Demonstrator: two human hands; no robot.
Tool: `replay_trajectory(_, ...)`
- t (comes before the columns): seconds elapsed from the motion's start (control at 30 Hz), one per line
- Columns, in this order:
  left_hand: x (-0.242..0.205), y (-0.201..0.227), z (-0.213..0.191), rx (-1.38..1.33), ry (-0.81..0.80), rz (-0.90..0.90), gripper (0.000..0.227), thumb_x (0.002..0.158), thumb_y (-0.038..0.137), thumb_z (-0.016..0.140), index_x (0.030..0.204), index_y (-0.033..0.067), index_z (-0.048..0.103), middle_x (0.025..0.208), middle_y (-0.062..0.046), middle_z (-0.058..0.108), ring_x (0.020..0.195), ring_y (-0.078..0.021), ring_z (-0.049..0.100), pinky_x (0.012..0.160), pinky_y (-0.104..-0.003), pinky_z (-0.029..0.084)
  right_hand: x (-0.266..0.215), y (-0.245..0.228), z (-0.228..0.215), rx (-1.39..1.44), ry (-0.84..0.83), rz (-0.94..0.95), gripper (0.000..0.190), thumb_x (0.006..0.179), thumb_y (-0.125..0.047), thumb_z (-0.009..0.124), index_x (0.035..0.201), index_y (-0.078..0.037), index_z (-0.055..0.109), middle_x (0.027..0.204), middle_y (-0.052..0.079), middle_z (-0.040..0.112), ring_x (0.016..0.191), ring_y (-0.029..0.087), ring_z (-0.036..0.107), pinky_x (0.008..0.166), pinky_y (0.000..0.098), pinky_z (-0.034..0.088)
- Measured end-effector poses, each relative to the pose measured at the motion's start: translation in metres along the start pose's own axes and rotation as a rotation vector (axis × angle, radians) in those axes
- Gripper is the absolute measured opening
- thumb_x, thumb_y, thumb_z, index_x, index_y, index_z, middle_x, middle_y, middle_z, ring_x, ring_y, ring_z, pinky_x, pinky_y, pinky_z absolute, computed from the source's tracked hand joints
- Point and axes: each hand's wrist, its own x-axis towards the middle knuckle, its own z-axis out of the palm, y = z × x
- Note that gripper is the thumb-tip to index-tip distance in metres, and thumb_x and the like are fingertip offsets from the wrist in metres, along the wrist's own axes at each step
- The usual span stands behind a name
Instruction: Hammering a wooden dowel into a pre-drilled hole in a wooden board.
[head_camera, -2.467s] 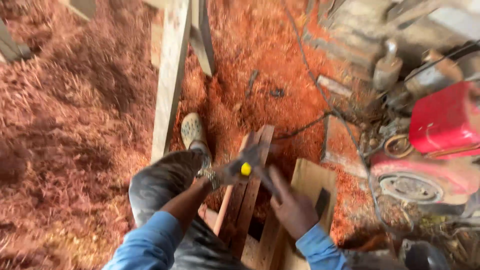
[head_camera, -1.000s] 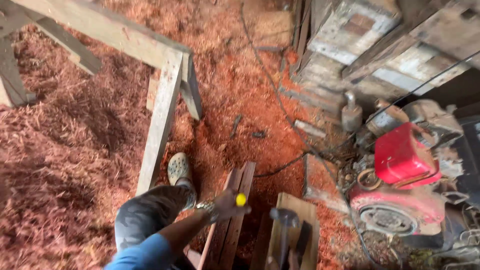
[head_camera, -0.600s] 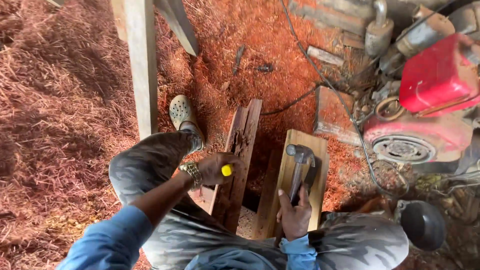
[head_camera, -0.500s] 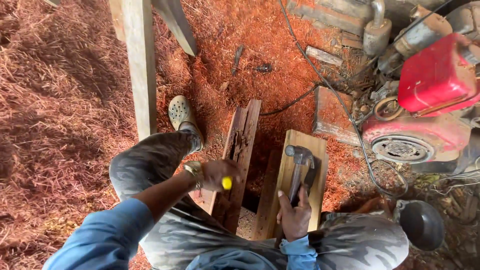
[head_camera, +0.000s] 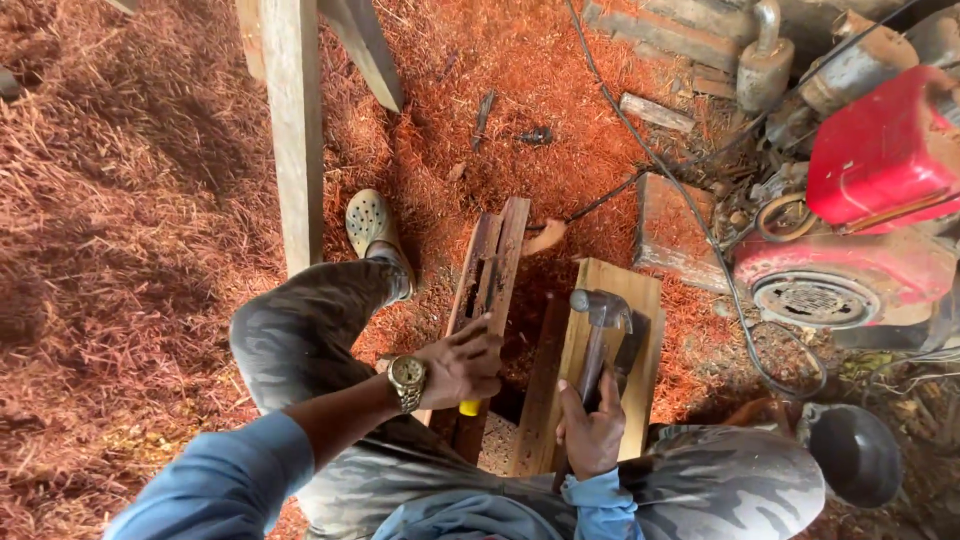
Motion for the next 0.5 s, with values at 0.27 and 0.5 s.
replay_trajectory(0.27, 0.007, -0.002, 0.008, -0.215, -0.141, 0.001, 0.042, 0.064, 0.016, 0.086, 0.103, 0.0149, 0.069, 0.096, -0.009, 0.066, 0.115, -0.0337, 0.059, 0.115, -0.055, 0.041, 0.004, -0.006, 0.0, -0.024, 0.028, 0.019, 0.071, 0.086, -0.015, 0.072, 0.145, 0.008, 0.039, 0.063, 0.007, 0.061, 0.036, 0.013, 0.05, 0.03, 0.0309, 0.041)
replay_trajectory(0.5, 0.007, -0.058, 0.046, -0.785, 0.413, -0.425, 0.032, 0.078, 0.005, 0.077, 0.107, 0.016, 0.069, 0.108, -0.005, 0.074, 0.102, -0.0205, 0.072, 0.088, -0.036, 0.063, 0.008, 0.003, 0.001, 0.033, 0.034, 0.078, 0.071, 0.088, -0.016, 0.072, 0.143, 0.013, 0.037, 0.055, 0.007, 0.056, 0.037, 0.014, 0.049, 0.032, 0.0306, 0.041)
